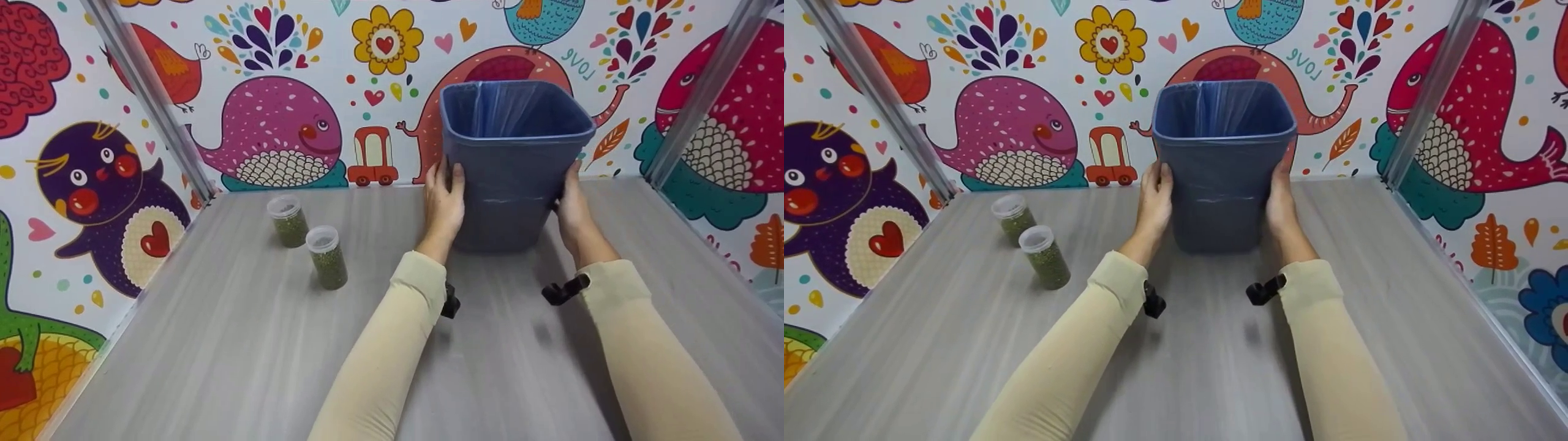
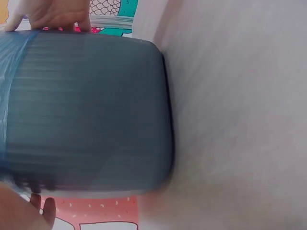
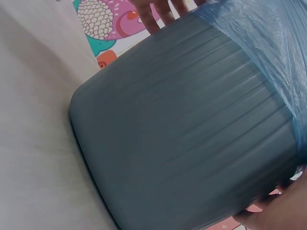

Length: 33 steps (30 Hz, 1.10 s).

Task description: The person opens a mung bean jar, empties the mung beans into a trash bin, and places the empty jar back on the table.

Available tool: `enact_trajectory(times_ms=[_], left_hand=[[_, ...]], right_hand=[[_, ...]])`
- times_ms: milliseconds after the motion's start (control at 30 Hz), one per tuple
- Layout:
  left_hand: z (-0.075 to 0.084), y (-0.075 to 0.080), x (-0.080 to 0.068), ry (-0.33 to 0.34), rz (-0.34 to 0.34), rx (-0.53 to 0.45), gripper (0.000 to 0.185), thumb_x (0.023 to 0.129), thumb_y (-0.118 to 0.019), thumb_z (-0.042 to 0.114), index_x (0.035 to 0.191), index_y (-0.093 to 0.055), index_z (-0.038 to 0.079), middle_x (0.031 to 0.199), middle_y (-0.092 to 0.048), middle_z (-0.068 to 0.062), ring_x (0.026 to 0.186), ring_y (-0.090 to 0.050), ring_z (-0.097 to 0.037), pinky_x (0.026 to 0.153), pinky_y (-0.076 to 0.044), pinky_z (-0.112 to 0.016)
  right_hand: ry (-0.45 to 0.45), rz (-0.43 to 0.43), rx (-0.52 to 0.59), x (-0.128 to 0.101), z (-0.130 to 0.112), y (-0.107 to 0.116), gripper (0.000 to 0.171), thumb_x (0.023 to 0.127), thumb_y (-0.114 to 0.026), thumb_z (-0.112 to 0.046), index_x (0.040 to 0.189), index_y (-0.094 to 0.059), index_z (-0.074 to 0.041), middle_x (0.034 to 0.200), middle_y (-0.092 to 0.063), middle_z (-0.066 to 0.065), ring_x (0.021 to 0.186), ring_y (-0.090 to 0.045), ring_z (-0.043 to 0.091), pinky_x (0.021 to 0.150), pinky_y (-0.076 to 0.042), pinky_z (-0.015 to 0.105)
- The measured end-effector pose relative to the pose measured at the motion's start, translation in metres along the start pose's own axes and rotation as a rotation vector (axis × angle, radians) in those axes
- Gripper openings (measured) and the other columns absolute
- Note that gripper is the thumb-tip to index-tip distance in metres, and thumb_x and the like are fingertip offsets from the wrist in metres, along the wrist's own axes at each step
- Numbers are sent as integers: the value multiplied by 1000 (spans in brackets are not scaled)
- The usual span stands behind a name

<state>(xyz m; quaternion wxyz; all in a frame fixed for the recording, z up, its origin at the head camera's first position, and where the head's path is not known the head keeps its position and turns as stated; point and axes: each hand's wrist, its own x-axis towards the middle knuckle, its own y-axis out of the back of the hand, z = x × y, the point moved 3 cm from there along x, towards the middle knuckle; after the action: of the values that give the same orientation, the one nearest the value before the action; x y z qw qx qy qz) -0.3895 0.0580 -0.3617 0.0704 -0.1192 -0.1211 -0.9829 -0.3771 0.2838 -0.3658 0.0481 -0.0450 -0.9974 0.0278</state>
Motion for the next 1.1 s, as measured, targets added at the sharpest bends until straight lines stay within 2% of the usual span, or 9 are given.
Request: enact_trajectory(times_ms=[167, 300, 433, 600, 833, 1000, 1100], left_hand=[[-7, 9, 0, -1, 9, -57, 62, 114, -42, 48, 167, -36, 16, 177, -20, -4, 162, -20, -28, 130, -18, -54], [-12, 18, 0, -14, 22, -91, 60, 115, -41, 45, 166, -35, 14, 174, -31, -10, 159, -29, -27, 129, -23, -47], [-16, 25, -1, -5, 6, -132, 60, 116, -38, 44, 167, -32, 15, 170, -37, -14, 156, -37, -30, 128, -27, -48], [-18, 32, -3, 5, -31, -172, 62, 116, -37, 45, 169, -26, 17, 174, -31, -11, 157, -33, -30, 129, -22, -52], [-22, 48, -11, 30, -53, -177, 66, 114, -36, 50, 171, -19, 21, 176, -24, -7, 158, -29, -29, 130, -17, -56], [-24, 64, -20, 56, -68, -192, 71, 113, -35, 54, 173, -9, 27, 179, -14, -3, 163, -17, -28, 130, -9, -58], [-25, 72, -23, 46, -76, -214, 70, 113, -36, 53, 173, -8, 28, 179, -13, -3, 164, -16, -28, 130, -8, -59]], right_hand=[[5, -28, -4, -6, 2, -10, 80, 108, -6, -65, 172, 2, -17, 180, 6, 3, 165, 5, 23, 132, -1, 47], [33, -36, 13, -10, 2, -21, 78, 110, -9, -61, 172, 0, -14, 180, 3, 4, 165, 3, 22, 132, -3, 48], [44, -54, 3, -13, 2, -31, 77, 110, -8, -61, 172, 4, -15, 180, 5, 4, 165, 5, 21, 132, -2, 49], [25, -45, -10, -16, 1, -37, 81, 108, -12, -67, 172, 3, -18, 180, 4, 2, 165, 3, 21, 132, -2, 49], [12, -56, -20, -25, 2, -50, 79, 111, -11, -58, 170, 4, -7, 179, 4, 9, 165, 4, 24, 132, -3, 47], [-1, -103, -110, -31, 3, -60, 83, 109, -10, -64, 171, 5, -11, 179, 4, 7, 165, 3, 24, 132, -4, 49], [11, -119, -115, -35, 4, -66, 80, 110, -10, -63, 171, 5, -13, 180, 4, 6, 165, 4, 23, 132, -4, 50]])
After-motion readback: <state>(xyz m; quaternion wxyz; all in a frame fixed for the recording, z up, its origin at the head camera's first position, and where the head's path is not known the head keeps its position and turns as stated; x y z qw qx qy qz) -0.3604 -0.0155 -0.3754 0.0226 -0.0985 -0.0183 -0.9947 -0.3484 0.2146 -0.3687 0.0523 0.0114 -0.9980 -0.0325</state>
